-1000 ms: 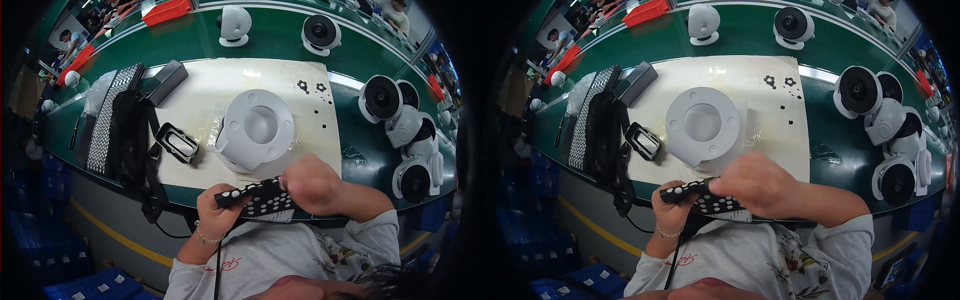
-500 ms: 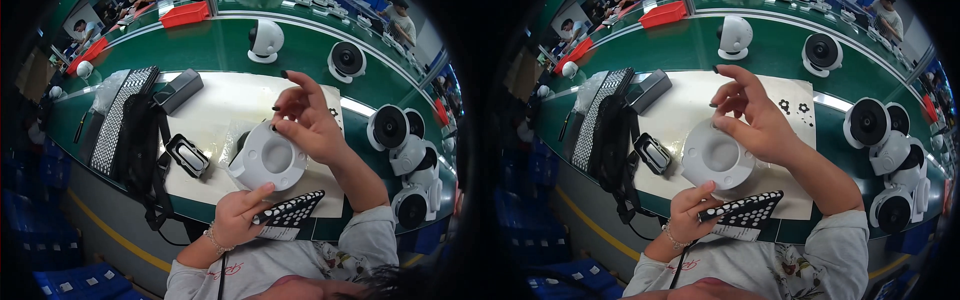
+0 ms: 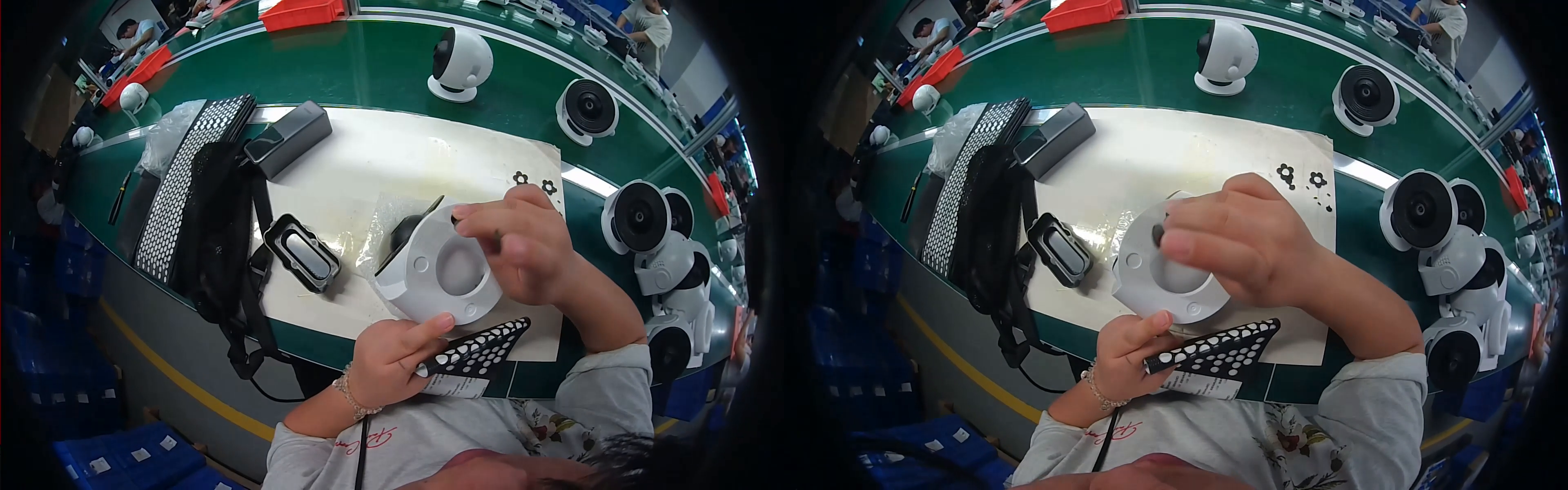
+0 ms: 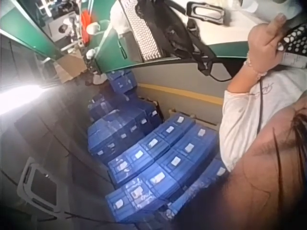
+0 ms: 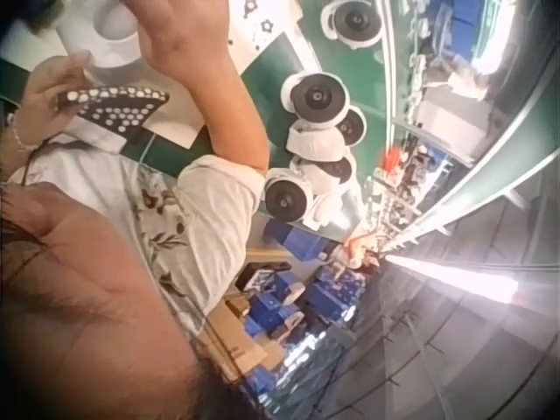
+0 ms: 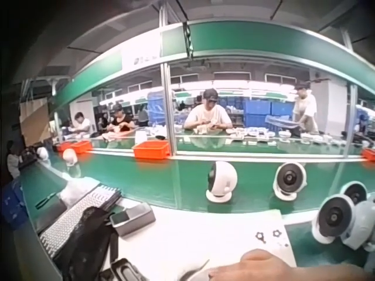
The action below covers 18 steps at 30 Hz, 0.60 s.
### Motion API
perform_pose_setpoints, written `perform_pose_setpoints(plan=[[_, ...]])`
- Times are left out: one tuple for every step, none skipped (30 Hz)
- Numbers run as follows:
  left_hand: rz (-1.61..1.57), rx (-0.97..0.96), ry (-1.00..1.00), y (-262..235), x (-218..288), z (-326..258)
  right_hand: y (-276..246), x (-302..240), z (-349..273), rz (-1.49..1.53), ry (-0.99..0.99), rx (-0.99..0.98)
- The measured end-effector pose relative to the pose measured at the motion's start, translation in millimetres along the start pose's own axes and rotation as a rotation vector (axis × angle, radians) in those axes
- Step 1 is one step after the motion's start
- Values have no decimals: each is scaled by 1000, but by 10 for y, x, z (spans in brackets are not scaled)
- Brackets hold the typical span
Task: Manually assemble components into plastic security camera housings by placing small rubber or plastic parts into pre-molded slots.
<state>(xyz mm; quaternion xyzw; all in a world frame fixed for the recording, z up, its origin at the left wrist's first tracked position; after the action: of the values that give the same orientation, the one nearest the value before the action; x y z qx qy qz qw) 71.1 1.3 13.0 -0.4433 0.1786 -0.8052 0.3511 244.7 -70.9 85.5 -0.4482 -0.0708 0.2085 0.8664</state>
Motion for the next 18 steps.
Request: perform_pose_setpoints(plan=[[-2, 1, 2, 2, 0, -1, -21, -41, 14, -32, -10, -51], [-7, 16, 10, -2, -7, -6, -39, -80, 39, -62, -25, -101], [-12, 30, 18, -5, -12, -15, -92, -117, 61, -62, -29, -103], [-9, 35, 17, 3, -23, -32, -138, -120, 79, 32, 78, -164], [-26, 38, 24, 22, -30, -43, -162, -128, 72, 121, 192, -225], [-42, 42, 30, 35, -31, -51, -139, -161, 86, 117, 192, -227], [-44, 44, 32, 39, -25, -56, -138, -179, 114, 222, 220, -30], [-33, 37, 26, 42, -23, -66, -144, -195, 127, 329, 245, 168], [-21, 29, 19, 43, -22, -76, -120, -236, 145, 440, 246, 127], [-21, 33, 16, 45, -22, -77, -88, -260, 170, 557, 214, 35], [-27, 49, 22, 44, -22, -71, -59, -285, 187, 501, 231, -25], [-33, 65, 27, 39, -22, -73, -27, -311, 202, 445, 247, -85], [-35, 69, 24, 34, -33, -90, 0, -329, 209, 447, 246, -89], [-6, 35, 36, 43, -49, -108, 54, -305, 198, 536, 345, -104], [23, 1, 49, 53, -59, -118, 104, -276, 182, 624, 445, -120], [22, 5, 45, 51, -68, -118, 126, -267, 178, 625, 444, -125], [9, 4, 55, 53, -73, -119, 139, -262, 174, 608, 425, -124], [-3, 2, 65, 54, -76, -120, 155, -259, 171, 591, 407, -122]])
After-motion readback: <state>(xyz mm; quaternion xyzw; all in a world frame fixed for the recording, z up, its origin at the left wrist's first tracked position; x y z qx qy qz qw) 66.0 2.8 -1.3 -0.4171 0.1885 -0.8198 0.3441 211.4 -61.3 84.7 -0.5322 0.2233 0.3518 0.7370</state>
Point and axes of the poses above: each hand's wrist, its own z-axis towards the middle knuckle, its own y-axis out of the palm, x = y × z, the point moved 3 cm from there along z, towards the middle knuckle, and after that the axes turned 9 degrees about -x, right-handed, at the moved point
